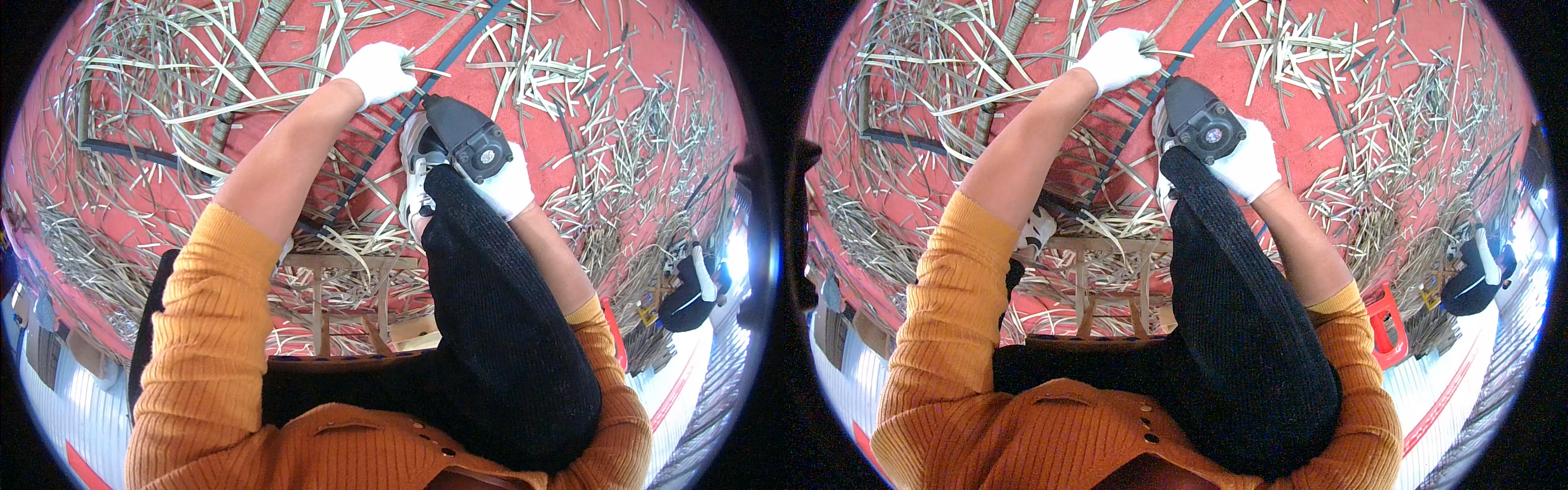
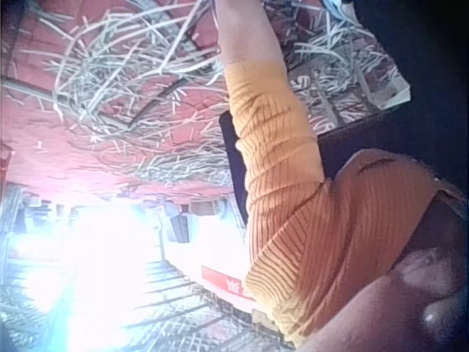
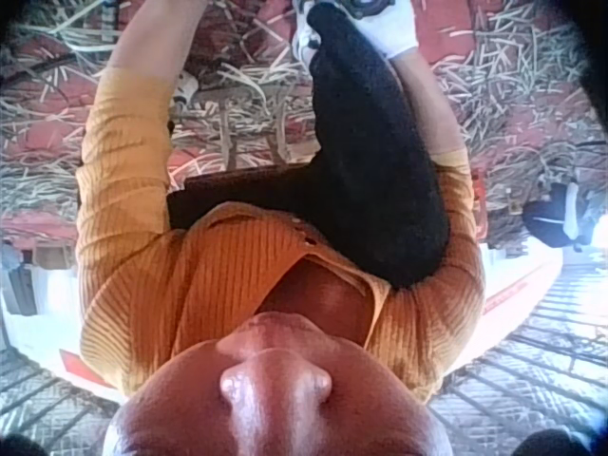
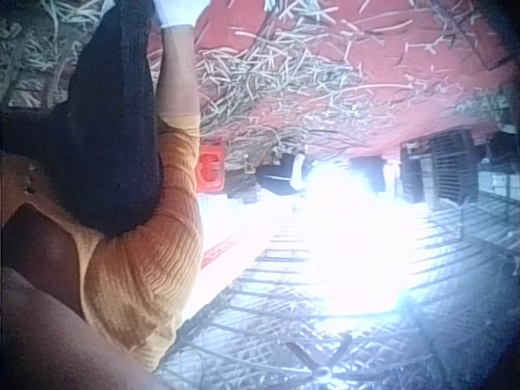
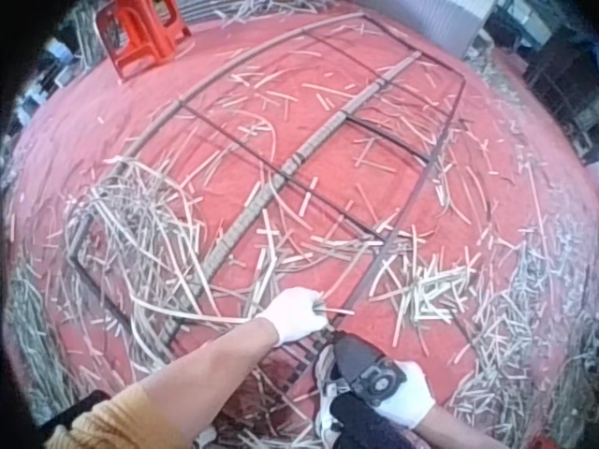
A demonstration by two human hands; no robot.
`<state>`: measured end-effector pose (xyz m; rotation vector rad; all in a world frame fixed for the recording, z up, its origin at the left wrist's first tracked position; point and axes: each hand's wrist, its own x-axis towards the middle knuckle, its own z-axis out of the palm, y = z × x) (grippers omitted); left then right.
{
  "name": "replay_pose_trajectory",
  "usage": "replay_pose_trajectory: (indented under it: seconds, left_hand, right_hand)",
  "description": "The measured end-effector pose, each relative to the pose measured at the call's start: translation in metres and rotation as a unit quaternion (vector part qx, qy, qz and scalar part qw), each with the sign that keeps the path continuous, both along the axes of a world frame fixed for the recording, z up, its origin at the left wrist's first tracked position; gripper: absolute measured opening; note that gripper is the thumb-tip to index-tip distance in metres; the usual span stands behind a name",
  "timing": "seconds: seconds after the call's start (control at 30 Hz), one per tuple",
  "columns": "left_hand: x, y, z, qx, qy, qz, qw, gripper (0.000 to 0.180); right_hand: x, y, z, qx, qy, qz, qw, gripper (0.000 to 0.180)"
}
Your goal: The person sits on a low stool and uses a handheld staple gun to attach palm fibers to a metal frame. They repeatedly pick up fibers, align them along the frame, and secure them with staples.
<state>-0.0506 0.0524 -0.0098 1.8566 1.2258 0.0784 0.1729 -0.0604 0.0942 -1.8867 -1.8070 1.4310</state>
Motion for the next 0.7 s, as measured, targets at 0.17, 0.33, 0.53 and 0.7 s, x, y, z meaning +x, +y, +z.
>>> replay_pose_trajectory:
  seconds: [0.17,0.33,0.53,0.7]
  left_hand:
    - [0.0007,0.0020,-0.0004,-0.014,-0.002,-0.008,1.000,0.034]
    - [0.0016,0.0010,-0.0018,-0.010,0.001,-0.004,1.000,0.035]
    - [0.0009,0.0015,-0.0033,-0.005,-0.006,-0.004,1.000,0.035]
    - [-0.0055,0.0033,-0.0022,-0.102,-0.047,0.025,0.993,0.035]
  right_hand:
    - [-0.0012,0.0010,-0.0029,0.006,-0.017,0.015,1.000,0.027]
    - [-0.0021,0.0006,-0.0040,0.011,-0.003,-0.011,1.000,0.027]
    - [-0.0052,0.0049,-0.0015,0.002,-0.022,0.001,1.000,0.030]
    - [-0.0063,0.0095,-0.0015,0.023,-0.091,0.035,0.995,0.035]
